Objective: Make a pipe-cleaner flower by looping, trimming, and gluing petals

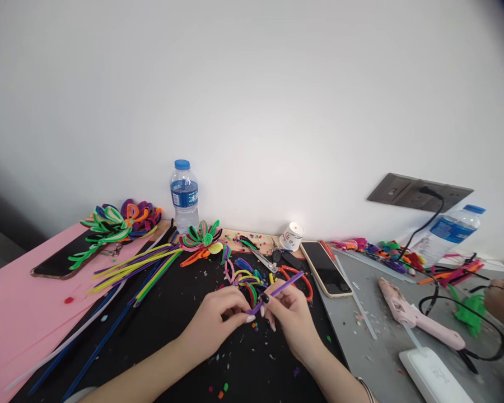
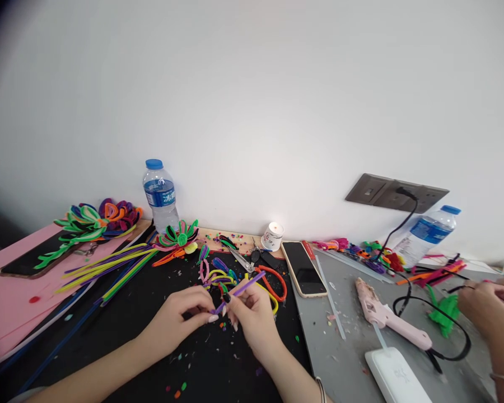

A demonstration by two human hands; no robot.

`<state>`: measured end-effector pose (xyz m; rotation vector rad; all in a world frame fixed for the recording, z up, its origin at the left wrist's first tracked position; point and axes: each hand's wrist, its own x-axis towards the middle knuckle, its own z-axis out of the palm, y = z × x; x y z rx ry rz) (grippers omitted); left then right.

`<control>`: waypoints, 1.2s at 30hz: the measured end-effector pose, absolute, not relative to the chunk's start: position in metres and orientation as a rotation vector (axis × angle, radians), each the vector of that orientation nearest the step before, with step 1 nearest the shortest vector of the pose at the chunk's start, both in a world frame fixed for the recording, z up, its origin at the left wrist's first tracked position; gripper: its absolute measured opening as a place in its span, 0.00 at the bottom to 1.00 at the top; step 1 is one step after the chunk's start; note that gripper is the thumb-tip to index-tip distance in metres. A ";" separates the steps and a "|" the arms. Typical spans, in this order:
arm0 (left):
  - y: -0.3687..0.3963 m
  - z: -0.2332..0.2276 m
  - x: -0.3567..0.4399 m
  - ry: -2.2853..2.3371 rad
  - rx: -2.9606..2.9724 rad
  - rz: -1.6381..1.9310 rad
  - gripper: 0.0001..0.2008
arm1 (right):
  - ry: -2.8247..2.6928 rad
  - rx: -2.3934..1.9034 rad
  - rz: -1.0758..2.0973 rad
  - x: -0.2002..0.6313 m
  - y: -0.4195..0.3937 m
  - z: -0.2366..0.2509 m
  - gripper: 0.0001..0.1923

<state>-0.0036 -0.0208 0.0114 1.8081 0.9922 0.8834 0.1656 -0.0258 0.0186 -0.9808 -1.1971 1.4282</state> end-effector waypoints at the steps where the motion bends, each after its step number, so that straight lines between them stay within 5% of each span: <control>1: -0.020 0.010 -0.003 1.003 1.667 0.927 0.04 | -1.130 -0.967 1.429 0.166 -0.024 0.019 0.08; 15: -0.020 0.010 -0.001 1.029 1.052 1.056 0.10 | -1.045 -0.968 1.560 0.161 -0.027 0.013 0.05; 36: -0.017 0.019 -0.009 0.741 2.040 0.648 0.08 | -1.570 -0.990 1.500 0.162 -0.034 0.022 0.10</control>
